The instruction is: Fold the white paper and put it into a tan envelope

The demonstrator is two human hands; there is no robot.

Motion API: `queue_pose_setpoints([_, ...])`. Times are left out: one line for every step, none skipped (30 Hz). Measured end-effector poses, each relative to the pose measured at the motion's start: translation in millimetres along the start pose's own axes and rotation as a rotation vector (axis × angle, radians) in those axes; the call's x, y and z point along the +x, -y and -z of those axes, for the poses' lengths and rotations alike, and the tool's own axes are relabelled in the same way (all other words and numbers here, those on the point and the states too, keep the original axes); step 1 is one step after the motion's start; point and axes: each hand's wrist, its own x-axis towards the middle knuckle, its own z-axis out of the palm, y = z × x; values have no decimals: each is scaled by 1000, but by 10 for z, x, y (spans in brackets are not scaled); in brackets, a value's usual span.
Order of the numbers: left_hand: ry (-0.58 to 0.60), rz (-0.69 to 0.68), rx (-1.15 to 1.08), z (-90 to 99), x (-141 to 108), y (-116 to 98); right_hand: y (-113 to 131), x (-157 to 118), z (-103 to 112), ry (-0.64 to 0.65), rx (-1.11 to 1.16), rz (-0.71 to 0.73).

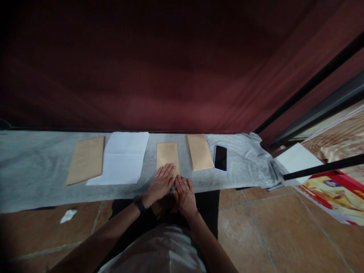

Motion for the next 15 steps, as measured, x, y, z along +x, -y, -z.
queue_pose_setpoints([2,2,-5,-16,94,17,4,2,-2,-2,-6,-3])
queue_pose_setpoints([3,10,-8,-35,187,36,8,4,-4,-5,-10,-6])
queue_pose_setpoints([5,22,-11,-54,277,56,11,7,-6,-8,-13,-8])
queue_pose_setpoints([8,37,-13,-74,365,77,14,10,-10,-13,-14,-10])
queue_pose_setpoints([9,56,-16,-92,450,99,17,12,-14,-18,-13,-12])
queue_pose_setpoints([11,74,-21,-108,532,122,18,15,-18,-23,-13,-14])
queue_pose_setpoints([11,89,-26,-121,610,145,17,17,-22,-30,-12,-14])
queue_pose_setpoints([9,101,-32,-131,684,168,16,18,-27,-36,-10,-12])
queue_pose_setpoints([7,108,-37,-138,753,190,14,19,-31,-43,-9,-10])
queue_pose_setpoints([7,112,-42,-143,816,212,12,20,-36,-50,-7,-7])
queue_pose_setpoints([8,116,-45,-146,874,231,10,20,-41,-56,-7,-3])
queue_pose_setpoints([10,120,-47,-147,927,250,7,19,-46,-60,-7,-1])
queue_pose_setpoints([13,124,-47,-148,976,266,5,18,-51,-64,-9,0])
queue_pose_setpoints([17,129,-47,-149,1022,282,4,17,-55,-66,-11,2])
queue_pose_setpoints([22,136,-47,-150,1065,297,3,16,-59,-69,-15,3])
